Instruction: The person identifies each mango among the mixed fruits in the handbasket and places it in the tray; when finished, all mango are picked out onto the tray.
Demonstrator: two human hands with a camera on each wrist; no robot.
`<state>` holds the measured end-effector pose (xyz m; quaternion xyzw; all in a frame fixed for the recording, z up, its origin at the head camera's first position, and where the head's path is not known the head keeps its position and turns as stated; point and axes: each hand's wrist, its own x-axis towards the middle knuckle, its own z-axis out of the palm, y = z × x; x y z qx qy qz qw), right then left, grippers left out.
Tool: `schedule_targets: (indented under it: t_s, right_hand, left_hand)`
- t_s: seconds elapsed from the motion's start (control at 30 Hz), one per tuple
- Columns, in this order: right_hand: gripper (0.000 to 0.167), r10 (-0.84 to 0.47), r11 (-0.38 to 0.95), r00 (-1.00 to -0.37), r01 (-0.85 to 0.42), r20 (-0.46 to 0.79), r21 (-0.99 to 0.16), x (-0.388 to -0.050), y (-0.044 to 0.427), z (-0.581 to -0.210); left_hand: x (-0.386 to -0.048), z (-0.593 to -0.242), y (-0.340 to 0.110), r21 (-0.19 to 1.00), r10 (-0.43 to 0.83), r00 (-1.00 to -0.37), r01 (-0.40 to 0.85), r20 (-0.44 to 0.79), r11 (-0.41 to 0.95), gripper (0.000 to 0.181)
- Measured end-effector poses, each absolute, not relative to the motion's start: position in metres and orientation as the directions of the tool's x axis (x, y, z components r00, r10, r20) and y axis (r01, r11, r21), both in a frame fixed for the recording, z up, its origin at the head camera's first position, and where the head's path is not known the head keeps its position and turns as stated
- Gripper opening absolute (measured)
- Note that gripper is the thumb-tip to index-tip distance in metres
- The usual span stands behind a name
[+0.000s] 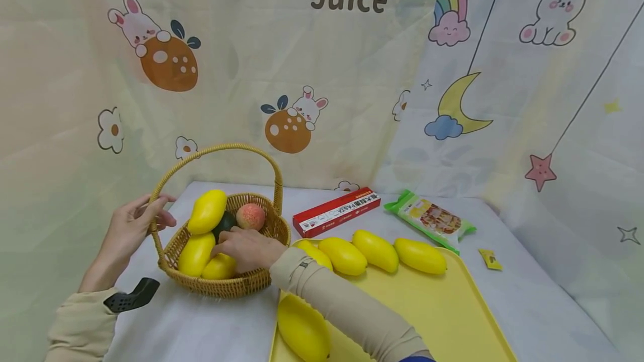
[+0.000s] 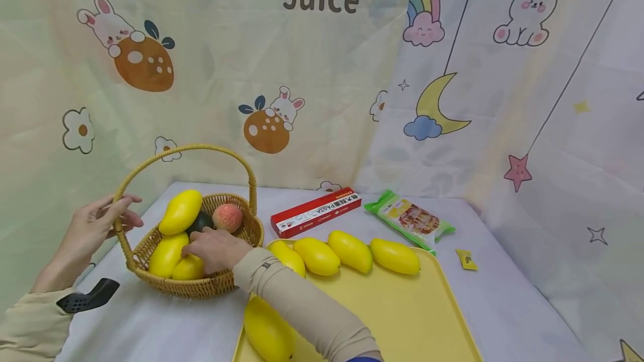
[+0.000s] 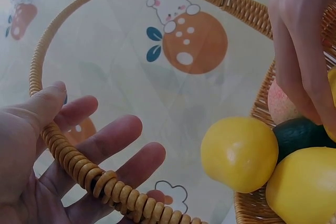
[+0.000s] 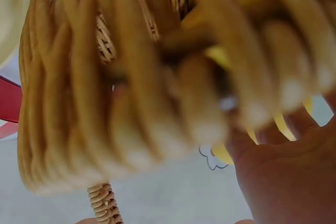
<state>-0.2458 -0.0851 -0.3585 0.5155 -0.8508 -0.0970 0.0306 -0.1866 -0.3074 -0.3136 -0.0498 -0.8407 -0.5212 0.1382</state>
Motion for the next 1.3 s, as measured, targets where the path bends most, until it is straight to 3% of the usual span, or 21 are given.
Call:
schedule_targets:
  t_s: [0.37,0.7,0.9,1.3]
  right_hand:
    - [0.051,-0.851,0.487,-0.518,-0.841,-0.089,0.237,-0.249,-0.089,-0.36]
    - [0.056,-0.866,0.468,-0.491,-0.863,-0.096,0.191,-0.252,-0.087,-0.365]
    - [0.054,-0.853,0.485,-0.507,-0.858,-0.124,0.171,-0.251,-0.086,-0.367]
    - [0.059,-0.899,0.428,-0.434,-0.899,-0.059,0.096,-0.251,-0.077,-0.352]
  left_hand:
    - [-0.186,-0.313,-0.306,0.861,-0.064,-0.956,0.226,0.285,0.456,0.028]
    - [-0.187,-0.313,-0.307,0.86,-0.063,-0.958,0.22,0.279,0.461,0.029]
    - [-0.187,-0.313,-0.307,0.864,-0.054,-0.96,0.221,0.274,0.452,0.028]
    - [-0.188,-0.313,-0.309,0.868,-0.042,-0.961,0.229,0.275,0.441,0.027]
